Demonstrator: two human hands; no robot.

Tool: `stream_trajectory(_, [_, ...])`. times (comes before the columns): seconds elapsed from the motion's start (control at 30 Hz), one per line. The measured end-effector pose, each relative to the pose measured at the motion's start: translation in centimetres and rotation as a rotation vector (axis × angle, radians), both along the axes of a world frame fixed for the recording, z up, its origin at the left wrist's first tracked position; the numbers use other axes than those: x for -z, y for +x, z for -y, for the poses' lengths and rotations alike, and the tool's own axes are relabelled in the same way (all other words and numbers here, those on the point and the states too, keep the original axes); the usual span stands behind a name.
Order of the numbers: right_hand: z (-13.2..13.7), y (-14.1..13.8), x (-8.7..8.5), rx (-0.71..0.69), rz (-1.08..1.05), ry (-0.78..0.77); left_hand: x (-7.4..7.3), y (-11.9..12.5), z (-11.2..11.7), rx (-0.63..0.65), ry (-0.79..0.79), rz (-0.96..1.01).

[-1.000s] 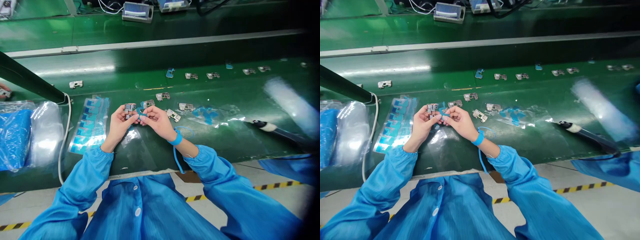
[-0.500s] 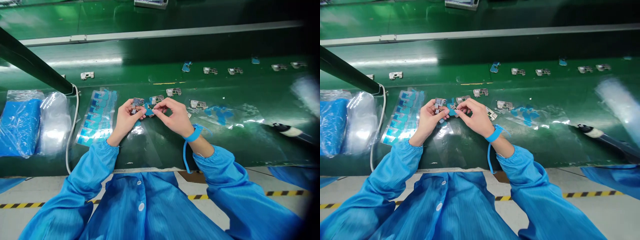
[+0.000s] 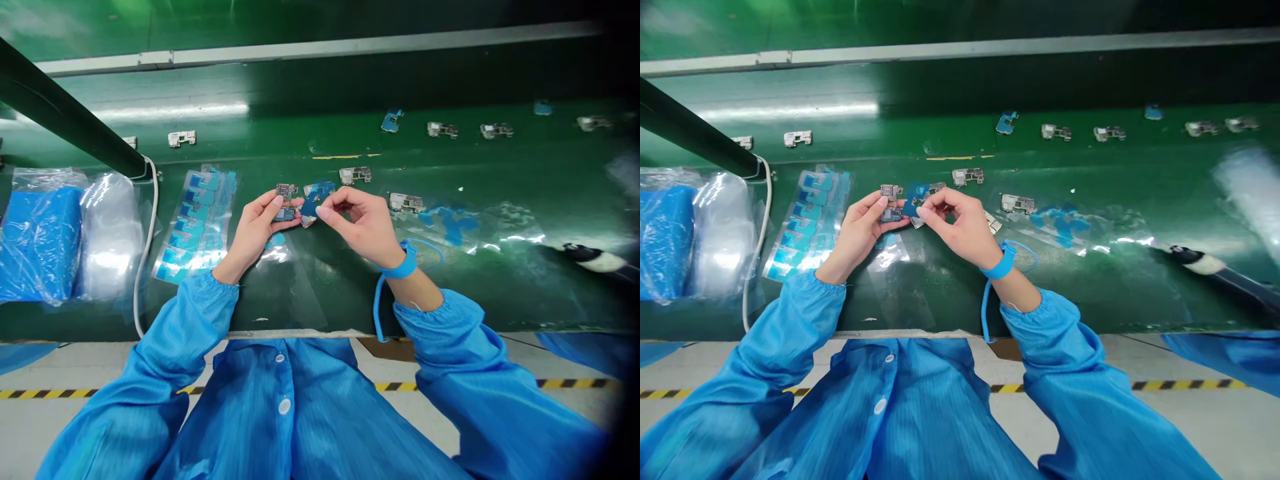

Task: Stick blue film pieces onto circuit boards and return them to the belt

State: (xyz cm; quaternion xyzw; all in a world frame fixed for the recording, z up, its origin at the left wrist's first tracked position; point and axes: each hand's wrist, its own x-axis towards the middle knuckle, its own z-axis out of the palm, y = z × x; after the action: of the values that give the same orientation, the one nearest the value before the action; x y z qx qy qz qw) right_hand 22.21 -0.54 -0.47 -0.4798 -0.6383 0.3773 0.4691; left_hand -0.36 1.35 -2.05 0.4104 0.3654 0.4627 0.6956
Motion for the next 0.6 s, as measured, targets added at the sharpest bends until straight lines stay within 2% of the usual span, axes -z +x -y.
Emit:
stream_trajectory(0.07, [0.2,-0.3,-0.1,-0.046,-0.062,-0.064,-0.1,-0.1,0.1,0.022,0.066,-0.05])
stream_trajectory(0.17, [0.4,-0.7,-0.1,-0.077,-0.08,-0.081,-0.4,-0.1,0.4,0.062,0.105,-0.107])
stream_trajectory(0.37, [0.6,-0.7,0.1,-0.117,-0.093,-0.127,-0.9,0.0,0.7,0.132,0.015,-0.051])
stream_trajectory(0.6, [0.8,-0.7,0.2,-0.169,-0.001,-0.124,-1.2,0.4,1.0,0.088,-0.007,-0.068])
